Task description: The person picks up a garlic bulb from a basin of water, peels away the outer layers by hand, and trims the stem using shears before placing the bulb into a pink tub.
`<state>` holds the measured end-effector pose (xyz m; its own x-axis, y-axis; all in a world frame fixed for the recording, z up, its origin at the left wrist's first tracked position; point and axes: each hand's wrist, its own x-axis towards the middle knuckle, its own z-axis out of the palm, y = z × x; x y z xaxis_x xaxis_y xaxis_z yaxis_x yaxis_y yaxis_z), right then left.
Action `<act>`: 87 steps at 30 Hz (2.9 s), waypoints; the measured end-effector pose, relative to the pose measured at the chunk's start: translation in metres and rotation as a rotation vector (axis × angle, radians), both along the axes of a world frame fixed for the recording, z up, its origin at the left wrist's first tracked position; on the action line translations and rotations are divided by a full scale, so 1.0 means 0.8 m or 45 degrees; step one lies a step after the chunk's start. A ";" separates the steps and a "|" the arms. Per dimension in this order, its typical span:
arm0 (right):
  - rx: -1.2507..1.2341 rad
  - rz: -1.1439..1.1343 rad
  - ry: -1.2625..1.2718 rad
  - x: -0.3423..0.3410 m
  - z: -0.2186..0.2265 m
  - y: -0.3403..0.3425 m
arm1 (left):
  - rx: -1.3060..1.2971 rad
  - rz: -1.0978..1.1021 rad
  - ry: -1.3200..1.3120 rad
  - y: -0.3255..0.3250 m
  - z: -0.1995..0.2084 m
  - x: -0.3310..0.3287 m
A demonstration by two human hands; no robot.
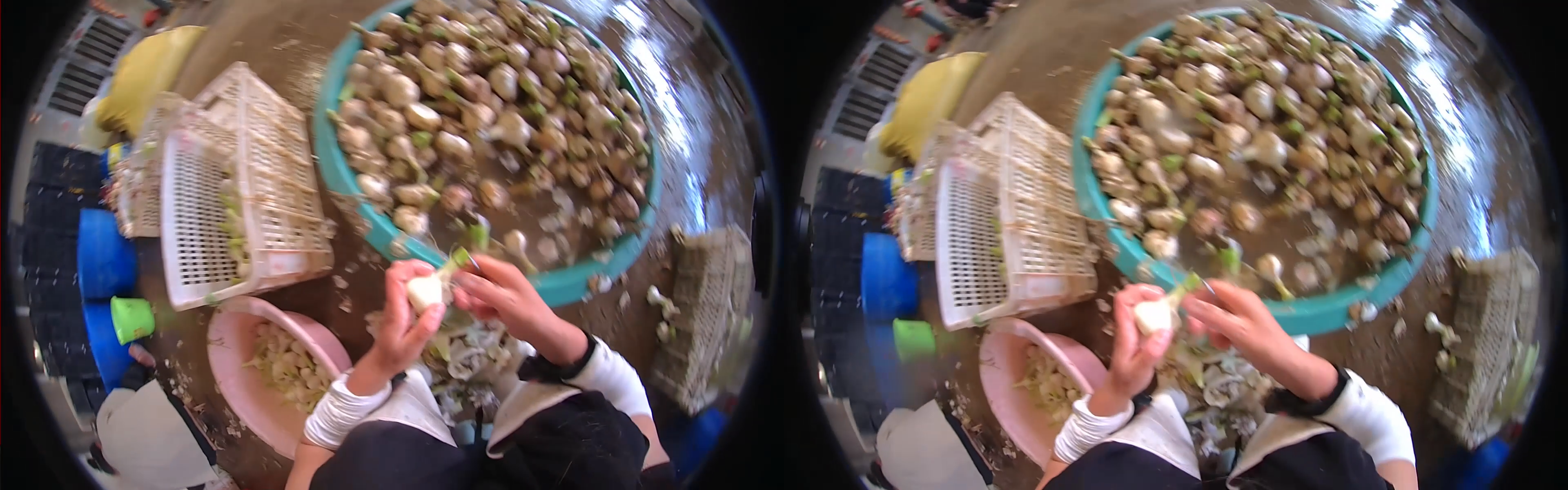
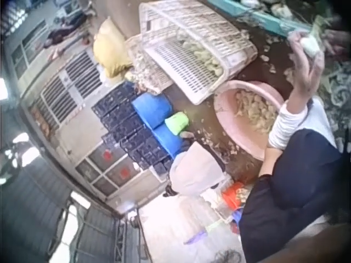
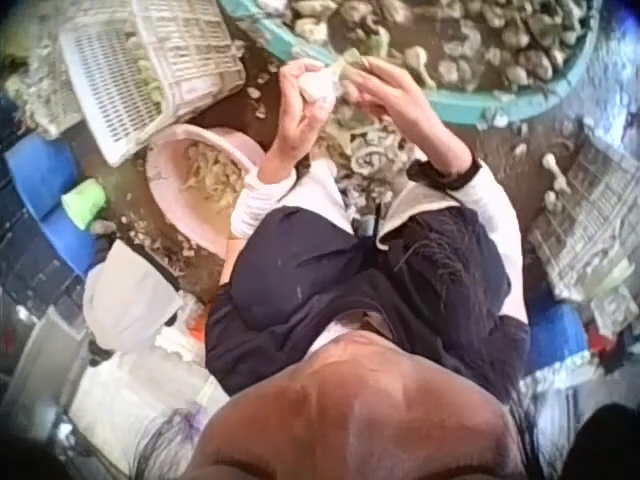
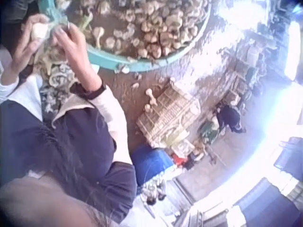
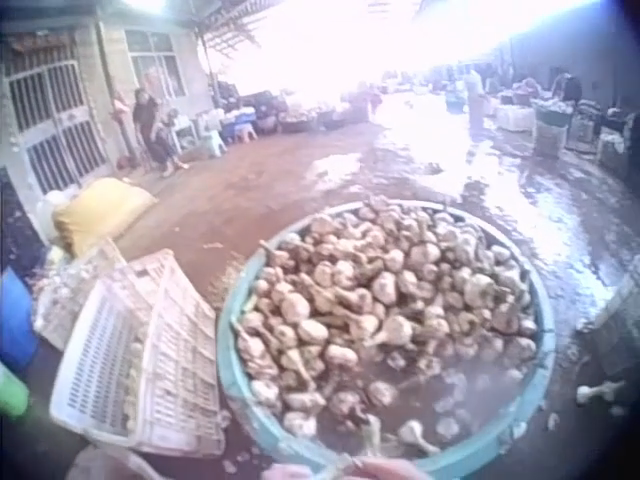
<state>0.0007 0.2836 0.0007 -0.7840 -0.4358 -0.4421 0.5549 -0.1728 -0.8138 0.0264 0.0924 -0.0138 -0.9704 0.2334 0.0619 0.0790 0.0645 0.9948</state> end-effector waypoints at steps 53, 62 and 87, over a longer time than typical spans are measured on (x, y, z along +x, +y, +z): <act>0.329 0.277 0.810 0.008 0.005 0.023 | 0.643 -0.101 -0.821 0.007 -0.009 0.000; 0.757 0.233 0.972 0.005 0.026 0.047 | 0.581 -0.216 -0.953 -0.007 -0.014 0.005; 0.794 0.342 1.018 0.004 0.013 0.041 | 0.210 -0.282 -0.872 0.003 -0.001 -0.002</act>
